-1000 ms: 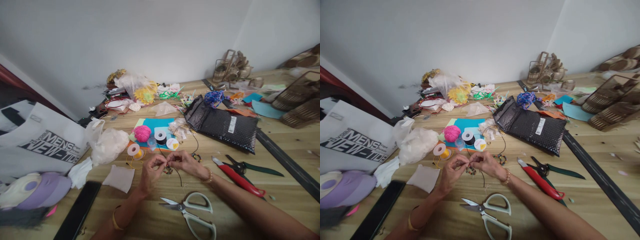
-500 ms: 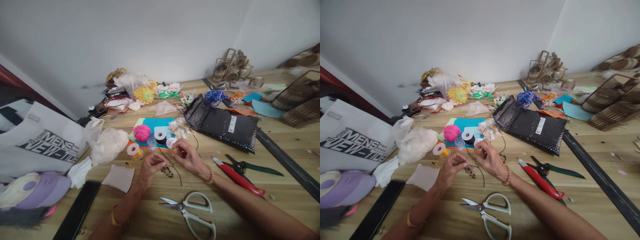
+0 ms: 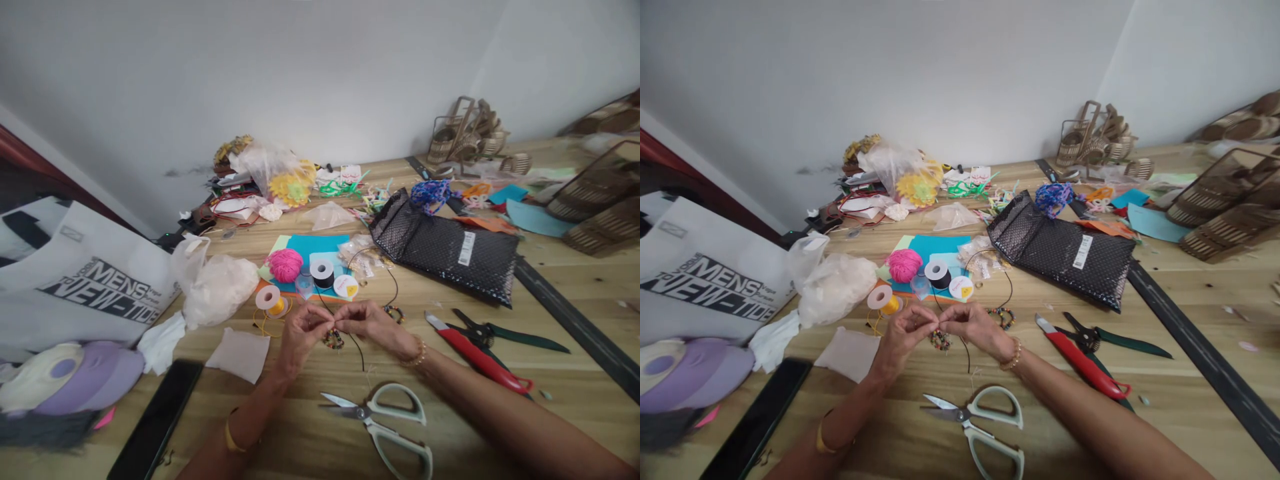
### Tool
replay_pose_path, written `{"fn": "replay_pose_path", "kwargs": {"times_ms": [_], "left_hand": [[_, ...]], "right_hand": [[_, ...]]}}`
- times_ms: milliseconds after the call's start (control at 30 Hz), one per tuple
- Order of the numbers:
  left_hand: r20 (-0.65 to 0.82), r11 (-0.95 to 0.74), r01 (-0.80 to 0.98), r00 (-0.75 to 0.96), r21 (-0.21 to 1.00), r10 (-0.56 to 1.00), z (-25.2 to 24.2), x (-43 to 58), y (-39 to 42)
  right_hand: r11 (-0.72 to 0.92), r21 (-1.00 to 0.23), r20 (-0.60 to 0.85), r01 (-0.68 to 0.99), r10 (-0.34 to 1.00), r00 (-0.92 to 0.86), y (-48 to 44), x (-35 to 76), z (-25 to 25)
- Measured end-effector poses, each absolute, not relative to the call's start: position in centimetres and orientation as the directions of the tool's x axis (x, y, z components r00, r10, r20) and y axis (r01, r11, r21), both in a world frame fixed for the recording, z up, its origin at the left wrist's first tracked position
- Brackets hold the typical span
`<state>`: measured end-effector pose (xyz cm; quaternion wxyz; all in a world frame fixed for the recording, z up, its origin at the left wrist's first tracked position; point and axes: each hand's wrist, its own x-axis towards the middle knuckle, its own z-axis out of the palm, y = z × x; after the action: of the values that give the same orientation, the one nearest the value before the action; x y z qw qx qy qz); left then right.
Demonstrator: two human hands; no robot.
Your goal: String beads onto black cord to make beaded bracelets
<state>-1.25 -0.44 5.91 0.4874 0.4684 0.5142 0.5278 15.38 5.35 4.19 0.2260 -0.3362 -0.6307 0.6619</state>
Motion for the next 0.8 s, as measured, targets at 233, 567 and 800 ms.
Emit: {"fn": "replay_pose_path", "kwargs": {"times_ms": [233, 567, 800], "left_hand": [[0.05, -0.049, 0.009, -0.121, 0.999, 0.991, 5.5, -1.1, -0.4], [-0.071, 0.053, -0.123, -0.153, 0.991, 0.986, 4.5, -1.5, 0.0], [-0.135, 0.09, -0.202, -0.222, 0.975, 0.966, 3.7, -1.8, 0.5]], "right_hand": [[-0.192, -0.979, -0.186, 0.064, 0.732, -0.655, 5.2, 15.1, 3.7], [-0.348, -0.934, -0.197, -0.076, 0.683, -0.704, 5.0, 14.9, 3.8], [-0.371, -0.925, -0.213, -0.088, 0.694, -0.688, 5.3, 15.0, 3.4]]}}
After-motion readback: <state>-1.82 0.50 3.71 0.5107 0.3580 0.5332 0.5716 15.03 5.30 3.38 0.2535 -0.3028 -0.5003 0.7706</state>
